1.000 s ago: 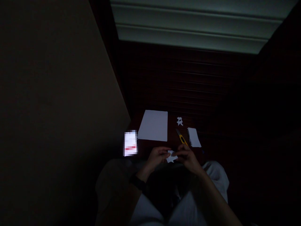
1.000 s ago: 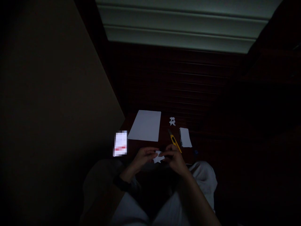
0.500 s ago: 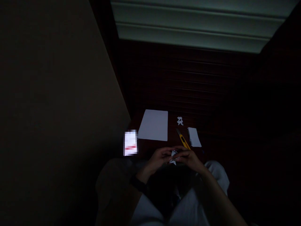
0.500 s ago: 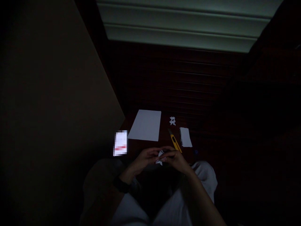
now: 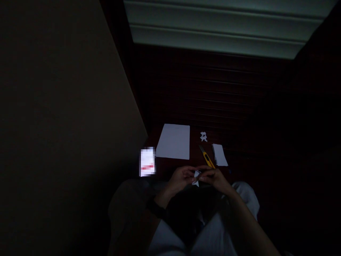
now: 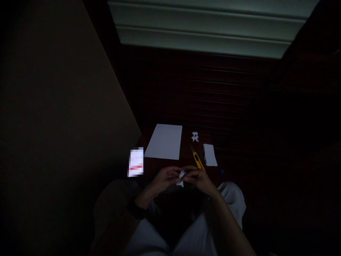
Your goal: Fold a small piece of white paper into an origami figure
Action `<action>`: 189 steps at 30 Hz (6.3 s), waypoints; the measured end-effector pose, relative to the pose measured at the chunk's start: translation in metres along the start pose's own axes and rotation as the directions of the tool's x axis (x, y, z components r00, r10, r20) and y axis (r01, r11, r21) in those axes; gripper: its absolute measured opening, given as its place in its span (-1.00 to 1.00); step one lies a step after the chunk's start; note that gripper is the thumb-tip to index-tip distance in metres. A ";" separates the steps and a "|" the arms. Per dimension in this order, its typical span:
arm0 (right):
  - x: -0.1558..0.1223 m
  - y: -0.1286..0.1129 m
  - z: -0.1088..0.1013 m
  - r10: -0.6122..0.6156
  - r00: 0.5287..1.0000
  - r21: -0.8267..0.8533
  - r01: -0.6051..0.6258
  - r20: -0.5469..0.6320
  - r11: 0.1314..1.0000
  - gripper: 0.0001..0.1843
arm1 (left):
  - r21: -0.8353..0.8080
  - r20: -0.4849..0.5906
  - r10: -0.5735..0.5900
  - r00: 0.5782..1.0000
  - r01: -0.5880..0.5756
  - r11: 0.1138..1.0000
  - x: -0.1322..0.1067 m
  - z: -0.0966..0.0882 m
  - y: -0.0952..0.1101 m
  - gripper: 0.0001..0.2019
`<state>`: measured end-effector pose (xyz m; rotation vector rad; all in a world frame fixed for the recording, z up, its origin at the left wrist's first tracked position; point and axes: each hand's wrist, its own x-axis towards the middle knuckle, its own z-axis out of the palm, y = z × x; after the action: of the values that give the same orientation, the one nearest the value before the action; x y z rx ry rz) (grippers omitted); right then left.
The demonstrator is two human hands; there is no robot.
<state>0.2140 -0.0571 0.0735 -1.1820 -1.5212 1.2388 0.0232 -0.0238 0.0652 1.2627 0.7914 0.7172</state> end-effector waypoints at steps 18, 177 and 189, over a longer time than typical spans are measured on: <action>0.005 0.008 0.017 -0.070 0.931 -0.077 0.045 -0.359 0.996 -0.91 | -0.050 -0.102 0.001 0.995 -0.006 0.999 0.001 0.008 -0.007 -0.67; -0.005 0.018 0.032 0.159 0.978 0.444 -0.084 -0.135 0.892 -0.48 | -0.111 -0.330 -0.020 0.944 -0.018 0.994 0.020 0.021 -0.004 -0.69; -0.005 0.001 0.031 0.119 0.983 0.423 -0.049 -0.141 0.905 -0.44 | -0.142 -0.242 0.034 0.970 -0.070 0.987 0.018 0.021 -0.007 -0.66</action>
<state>0.1853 -0.0689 0.0673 -1.0384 -1.0235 1.4029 0.0505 -0.0209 0.0589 1.0764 0.8852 0.9671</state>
